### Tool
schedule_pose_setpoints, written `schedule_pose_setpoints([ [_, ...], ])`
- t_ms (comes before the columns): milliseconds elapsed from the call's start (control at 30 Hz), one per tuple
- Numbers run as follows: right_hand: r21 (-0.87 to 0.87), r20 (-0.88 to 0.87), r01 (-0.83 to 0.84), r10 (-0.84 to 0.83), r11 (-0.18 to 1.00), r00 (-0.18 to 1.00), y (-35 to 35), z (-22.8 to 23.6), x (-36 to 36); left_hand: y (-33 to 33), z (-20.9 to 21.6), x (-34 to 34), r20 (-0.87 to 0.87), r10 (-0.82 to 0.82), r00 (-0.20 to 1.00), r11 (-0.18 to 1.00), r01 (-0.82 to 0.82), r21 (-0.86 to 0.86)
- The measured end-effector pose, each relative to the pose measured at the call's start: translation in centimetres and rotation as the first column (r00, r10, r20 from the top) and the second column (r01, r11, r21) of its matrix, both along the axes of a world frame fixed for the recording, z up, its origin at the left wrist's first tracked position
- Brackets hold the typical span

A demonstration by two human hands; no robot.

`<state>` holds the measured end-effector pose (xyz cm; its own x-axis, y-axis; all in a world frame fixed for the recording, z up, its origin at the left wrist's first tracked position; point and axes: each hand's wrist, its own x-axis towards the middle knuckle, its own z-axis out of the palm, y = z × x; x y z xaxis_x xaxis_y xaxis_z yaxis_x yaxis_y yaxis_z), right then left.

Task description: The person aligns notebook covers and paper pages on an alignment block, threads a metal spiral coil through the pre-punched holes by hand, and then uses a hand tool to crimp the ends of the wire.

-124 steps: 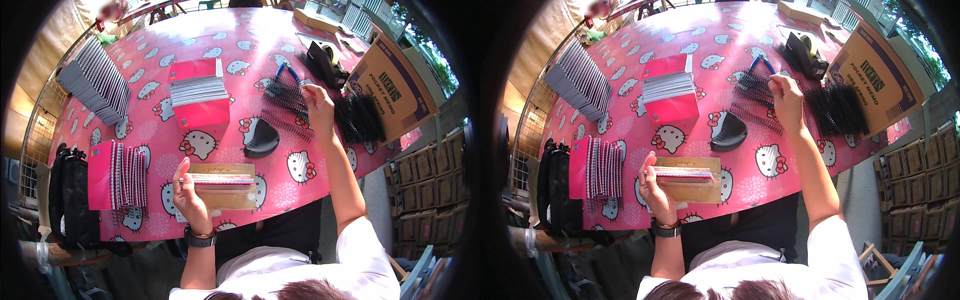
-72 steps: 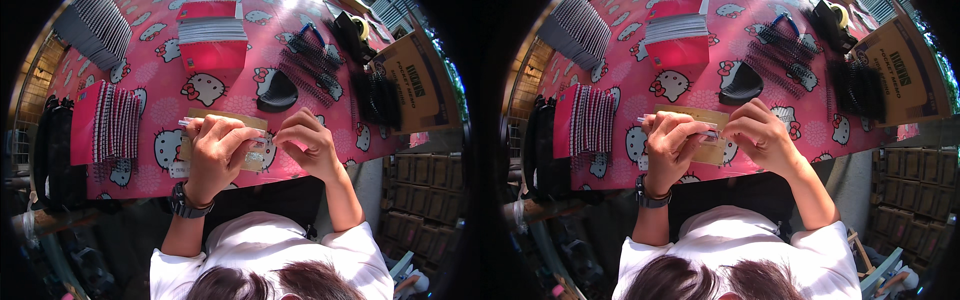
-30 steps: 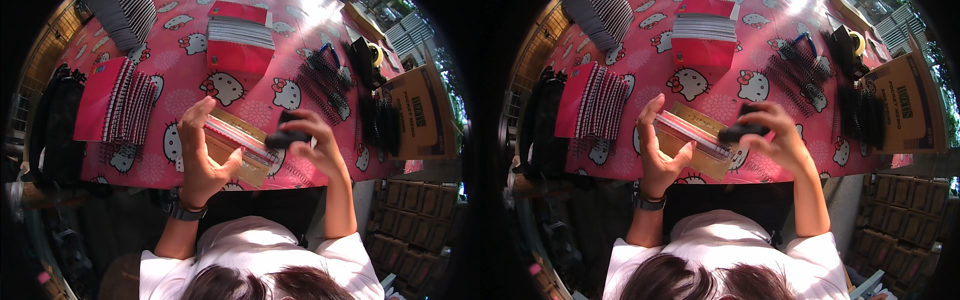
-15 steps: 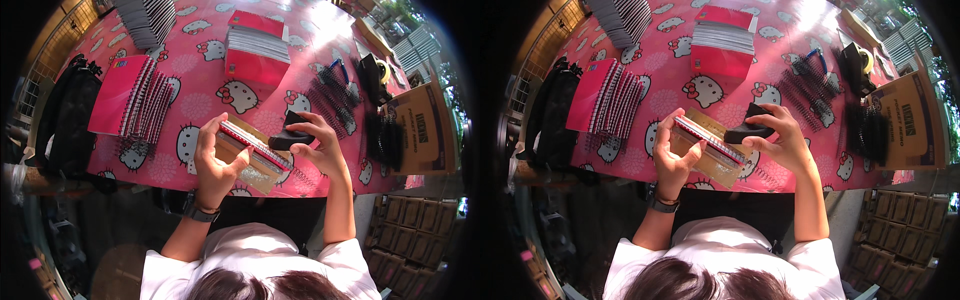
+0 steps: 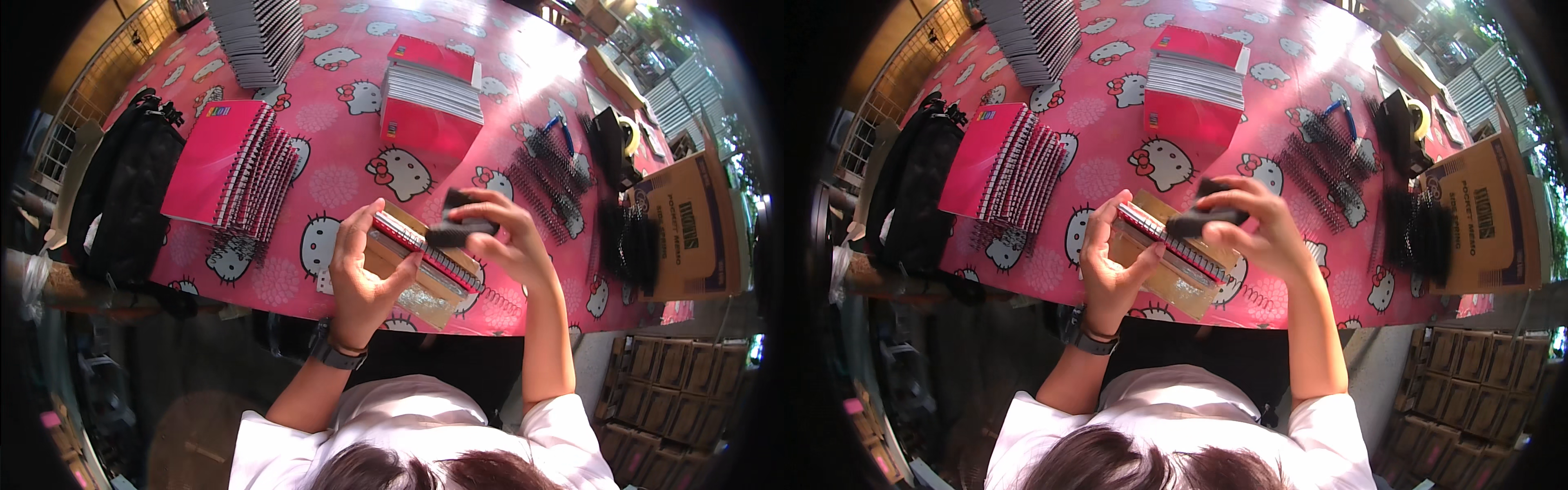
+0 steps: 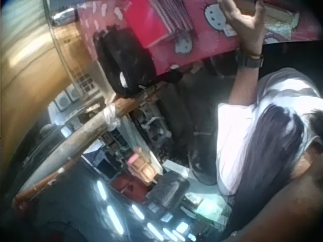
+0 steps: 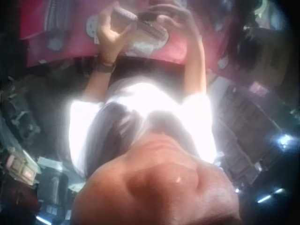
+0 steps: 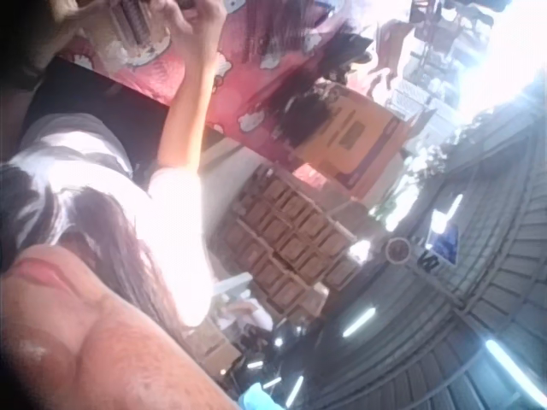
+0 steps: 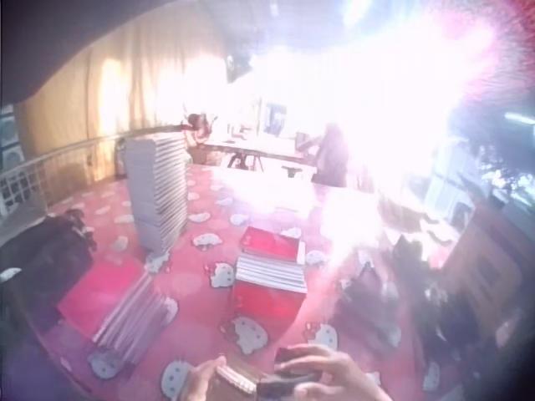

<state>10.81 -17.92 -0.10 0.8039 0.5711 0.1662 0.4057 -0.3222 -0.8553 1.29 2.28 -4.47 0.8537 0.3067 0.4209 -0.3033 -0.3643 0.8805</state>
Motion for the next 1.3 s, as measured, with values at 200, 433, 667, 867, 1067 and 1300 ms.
schedule_pose_setpoints([
  [200,-0.036,0.053,0.077,-0.075,0.996,0.996,1.2,-0.3,0.1,-0.2,-0.4,0.0,-0.023,0.005,1.0,0.999,-0.006,-0.044],
  [433,-0.328,0.423,0.327,-0.172,0.886,0.89,-0.4,-2.7,0.3,0.0,-0.3,-0.2,-0.022,-0.027,0.999,0.999,0.026,-0.038],
  [667,0.035,0.164,0.064,-0.069,0.997,0.984,2.0,3.0,-5.7,0.3,1.9,0.4,0.106,-0.134,0.985,0.989,0.126,0.083],
  [867,0.084,0.327,0.16,-0.179,0.984,0.928,1.9,2.5,-7.3,-0.5,4.3,0.5,0.039,-0.308,0.951,0.927,0.309,-0.214],
  [1067,0.164,0.323,0.165,-0.211,0.973,0.922,2.2,3.2,-7.5,-1.0,4.3,0.7,0.189,-0.282,0.941,0.944,0.307,-0.121],
  [1300,0.214,0.251,0.201,-0.253,0.956,0.934,3.0,3.7,-7.5,-1.3,4.6,0.3,0.217,-0.247,0.944,0.968,0.249,0.016],
])
